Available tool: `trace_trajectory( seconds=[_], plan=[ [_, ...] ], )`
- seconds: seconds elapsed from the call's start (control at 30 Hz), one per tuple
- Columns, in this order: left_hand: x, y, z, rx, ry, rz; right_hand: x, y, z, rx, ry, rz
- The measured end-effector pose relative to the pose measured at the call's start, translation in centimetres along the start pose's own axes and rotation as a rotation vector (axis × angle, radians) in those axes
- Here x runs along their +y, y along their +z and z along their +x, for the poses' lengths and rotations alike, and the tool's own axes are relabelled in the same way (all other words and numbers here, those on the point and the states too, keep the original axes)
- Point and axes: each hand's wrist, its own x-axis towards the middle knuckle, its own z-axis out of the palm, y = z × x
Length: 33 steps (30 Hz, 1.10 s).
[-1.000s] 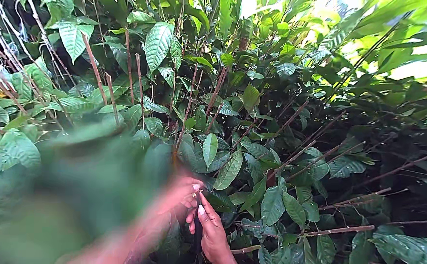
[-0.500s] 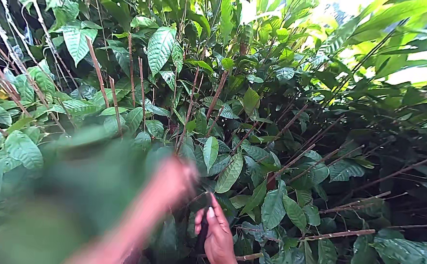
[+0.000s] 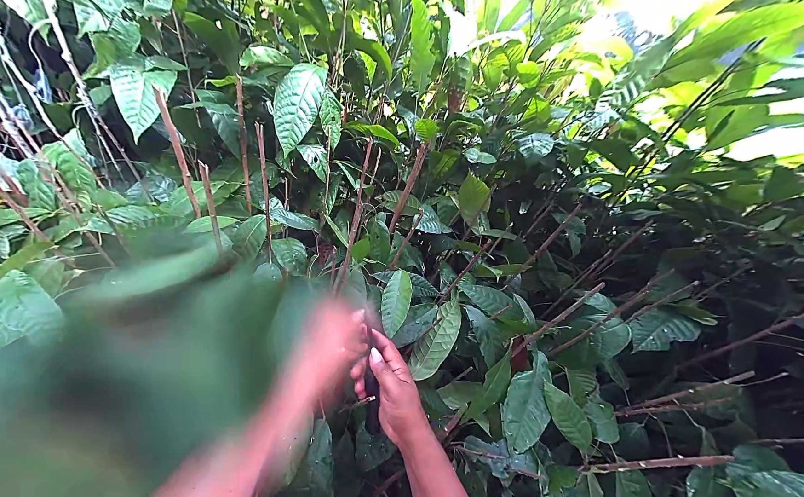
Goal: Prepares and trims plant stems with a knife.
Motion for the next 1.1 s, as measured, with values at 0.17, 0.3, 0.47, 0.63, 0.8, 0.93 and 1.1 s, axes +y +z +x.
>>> trace_trajectory(
  seconds=[0.17,0.3,0.47,0.63,0.8,0.93,1.1],
  plan=[
    [-0.2,-0.1,0.3,-0.008,-0.005,-0.006,0.1,-0.3,0.1,-0.026,-0.03,-0.012],
    [-0.1,0.0,0.4,-0.001,-0.033,-0.007,0.2,-0.9,0.0,-0.057,-0.027,-0.024],
    [-0.4,-0.1,0.6,0.022,-0.078,-0.027,0.8,-1.6,-0.2,-0.086,0.003,-0.057],
    [-0.1,0.2,0.7,0.039,-0.106,0.024,1.0,-1.9,-0.4,-0.059,0.056,-0.073],
    [0.0,0.8,0.8,0.086,-0.14,0.039,1.4,-2.1,-0.2,-0.05,0.064,-0.097],
    [4.4,0.4,-1.5,0.256,0.141,0.302,0.1,-1.6,-0.7,-0.041,-0.121,0.013],
    [9.3,-2.2,1.2,0.312,0.332,-0.012,-2.6,0.6,0.5,-0.118,-0.317,0.079]
  ],
)
